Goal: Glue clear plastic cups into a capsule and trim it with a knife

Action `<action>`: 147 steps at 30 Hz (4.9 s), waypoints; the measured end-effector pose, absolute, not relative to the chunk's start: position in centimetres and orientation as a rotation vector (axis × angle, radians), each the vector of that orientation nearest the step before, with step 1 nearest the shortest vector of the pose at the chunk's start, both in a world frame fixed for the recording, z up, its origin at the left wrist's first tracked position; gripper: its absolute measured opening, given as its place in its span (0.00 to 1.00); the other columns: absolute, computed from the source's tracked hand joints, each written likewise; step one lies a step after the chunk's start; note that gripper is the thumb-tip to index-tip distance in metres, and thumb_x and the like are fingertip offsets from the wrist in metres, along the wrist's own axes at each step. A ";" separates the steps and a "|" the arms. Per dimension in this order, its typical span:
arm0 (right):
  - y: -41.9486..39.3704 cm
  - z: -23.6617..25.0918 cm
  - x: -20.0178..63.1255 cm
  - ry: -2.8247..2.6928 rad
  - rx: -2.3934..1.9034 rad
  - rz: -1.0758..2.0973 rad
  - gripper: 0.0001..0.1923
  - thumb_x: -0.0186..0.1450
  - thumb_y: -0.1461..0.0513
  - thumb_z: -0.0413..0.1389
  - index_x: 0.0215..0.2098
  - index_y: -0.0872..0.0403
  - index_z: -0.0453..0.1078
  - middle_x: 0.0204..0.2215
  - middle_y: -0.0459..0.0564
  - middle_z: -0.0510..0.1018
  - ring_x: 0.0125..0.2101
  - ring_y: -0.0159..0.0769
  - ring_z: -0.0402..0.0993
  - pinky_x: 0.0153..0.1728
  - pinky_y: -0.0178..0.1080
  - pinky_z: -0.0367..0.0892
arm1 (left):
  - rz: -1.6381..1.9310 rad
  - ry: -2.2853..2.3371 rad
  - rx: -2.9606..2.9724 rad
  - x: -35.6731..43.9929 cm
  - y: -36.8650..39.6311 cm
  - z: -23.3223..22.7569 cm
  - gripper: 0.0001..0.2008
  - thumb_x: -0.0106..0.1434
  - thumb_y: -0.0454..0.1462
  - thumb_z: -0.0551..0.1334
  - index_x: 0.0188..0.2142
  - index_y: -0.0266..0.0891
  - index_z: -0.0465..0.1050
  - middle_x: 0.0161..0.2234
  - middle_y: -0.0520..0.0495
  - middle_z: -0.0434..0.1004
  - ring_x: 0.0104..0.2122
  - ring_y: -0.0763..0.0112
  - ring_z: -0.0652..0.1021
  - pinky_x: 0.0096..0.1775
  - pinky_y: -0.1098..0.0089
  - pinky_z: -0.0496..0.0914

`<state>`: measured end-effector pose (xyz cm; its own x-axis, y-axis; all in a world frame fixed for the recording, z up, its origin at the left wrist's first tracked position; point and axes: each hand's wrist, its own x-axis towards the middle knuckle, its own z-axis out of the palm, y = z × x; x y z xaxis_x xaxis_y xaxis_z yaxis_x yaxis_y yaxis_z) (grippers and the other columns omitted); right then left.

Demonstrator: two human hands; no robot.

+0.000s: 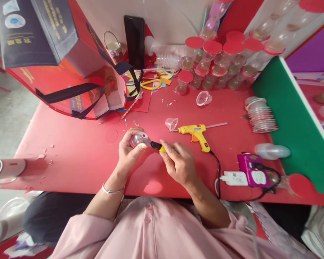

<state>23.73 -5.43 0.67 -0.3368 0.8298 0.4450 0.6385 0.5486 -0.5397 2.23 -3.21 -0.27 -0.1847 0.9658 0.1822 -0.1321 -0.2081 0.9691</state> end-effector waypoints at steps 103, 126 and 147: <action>-3.8 1.0 25.1 -2.081 -1.201 -0.175 0.19 0.76 0.56 0.60 0.64 0.48 0.76 0.40 0.52 0.83 0.38 0.39 0.77 0.42 0.42 0.64 | 0.837 0.796 0.427 1.3 -2.8 1.4 0.30 0.71 0.58 0.51 0.28 0.37 0.74 0.14 0.52 0.62 0.10 0.79 0.52 0.11 0.78 0.49; -5.5 0.9 22.8 -2.115 -1.147 0.178 0.19 0.78 0.57 0.56 0.65 0.49 0.75 0.40 0.52 0.83 0.38 0.38 0.76 0.42 0.43 0.66 | 1.130 1.099 0.377 3.9 -2.9 2.1 0.27 0.73 0.54 0.51 0.26 0.38 0.70 0.14 0.53 0.59 0.11 0.80 0.52 0.15 0.77 0.49; -3.2 0.3 25.1 -1.816 -1.374 0.011 0.24 0.78 0.57 0.55 0.70 0.48 0.71 0.40 0.56 0.83 0.40 0.44 0.79 0.44 0.43 0.72 | 1.417 0.963 0.340 3.1 -2.9 2.7 0.27 0.74 0.56 0.52 0.32 0.38 0.74 0.18 0.50 0.68 0.12 0.78 0.59 0.15 0.76 0.50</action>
